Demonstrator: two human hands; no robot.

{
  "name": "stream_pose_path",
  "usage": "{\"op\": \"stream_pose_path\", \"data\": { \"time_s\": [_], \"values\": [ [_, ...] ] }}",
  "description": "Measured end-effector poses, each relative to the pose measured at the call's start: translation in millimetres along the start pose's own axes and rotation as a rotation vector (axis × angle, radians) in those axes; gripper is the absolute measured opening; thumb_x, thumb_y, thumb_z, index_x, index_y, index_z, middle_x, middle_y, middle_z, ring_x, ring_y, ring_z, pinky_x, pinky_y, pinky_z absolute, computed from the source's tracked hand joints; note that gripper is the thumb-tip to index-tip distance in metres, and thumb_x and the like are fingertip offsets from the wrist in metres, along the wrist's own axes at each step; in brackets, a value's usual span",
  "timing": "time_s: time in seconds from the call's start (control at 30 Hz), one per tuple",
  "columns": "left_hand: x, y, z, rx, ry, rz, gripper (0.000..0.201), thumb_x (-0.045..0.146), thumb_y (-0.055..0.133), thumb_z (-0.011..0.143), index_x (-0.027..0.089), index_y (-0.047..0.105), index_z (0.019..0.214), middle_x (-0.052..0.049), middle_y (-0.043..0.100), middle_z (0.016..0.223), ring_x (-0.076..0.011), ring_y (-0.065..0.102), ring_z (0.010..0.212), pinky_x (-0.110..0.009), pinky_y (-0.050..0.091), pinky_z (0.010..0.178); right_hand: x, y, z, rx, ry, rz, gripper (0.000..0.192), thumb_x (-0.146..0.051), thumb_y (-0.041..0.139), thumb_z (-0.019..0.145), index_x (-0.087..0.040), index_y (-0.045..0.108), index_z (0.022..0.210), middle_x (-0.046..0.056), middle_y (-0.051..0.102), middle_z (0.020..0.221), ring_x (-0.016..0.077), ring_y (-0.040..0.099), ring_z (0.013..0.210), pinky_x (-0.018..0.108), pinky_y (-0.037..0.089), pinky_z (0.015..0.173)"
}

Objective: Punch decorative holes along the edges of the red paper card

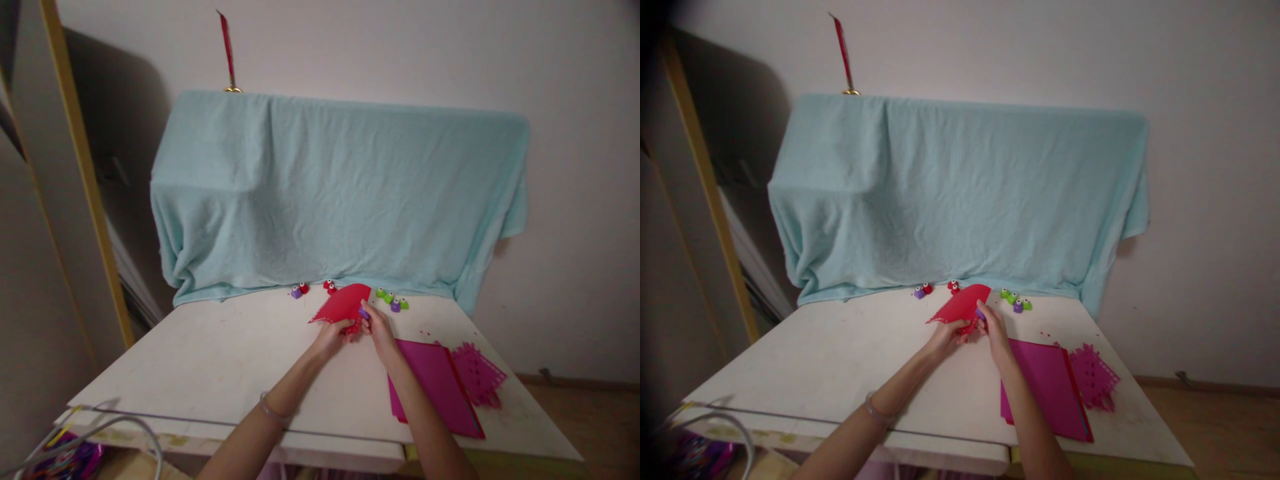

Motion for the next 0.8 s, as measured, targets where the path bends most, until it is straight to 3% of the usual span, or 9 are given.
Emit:
{"op": "stream_pose_path", "data": {
  "time_s": [0.27,0.5,0.8],
  "values": [
    [1.1,0.2,-1.9,0.047,-0.021,-0.017,0.013,0.021,0.059,0.069,0.009,0.061,0.068,-0.002,0.053,0.054,-0.0090,0.042,0.044,-0.026,0.029,0.047,-0.4,0.8,-0.9,0.021,0.020,-0.004,0.051,-0.063,0.069,0.070,-0.022,0.039,0.062,-0.007,0.034,0.047,0.0080,0.029,0.040,0.026,0.020,0.041],
    [-0.3,0.9,-0.1,0.018,-0.025,-0.048,0.014,0.022,0.060,0.068,0.008,0.061,0.071,-0.004,0.056,0.056,-0.0088,0.042,0.045,-0.025,0.027,0.047,0.8,1.0,-0.2,-0.016,0.027,-0.007,0.049,-0.062,0.068,0.072,-0.021,0.042,0.063,-0.007,0.035,0.047,0.0075,0.028,0.040,0.025,0.019,0.041],
    [-3.8,-1.1,2.2,0.052,-0.047,-0.092,0.010,0.020,0.061,0.066,0.011,0.057,0.063,0.000,0.048,0.049,-0.0102,0.043,0.045,-0.025,0.026,0.047,0.2,2.2,-0.8,-0.044,0.022,0.012,0.048,-0.059,0.069,0.073,-0.020,0.043,0.062,-0.007,0.036,0.047,0.0076,0.029,0.040,0.024,0.019,0.041]
  ]
}}
Point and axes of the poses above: each hand's wrist, its own z-axis towards the middle knuckle, its own y-axis out of the palm, x = y × z, the point moved 2 cm from there along z, towards the middle knuckle
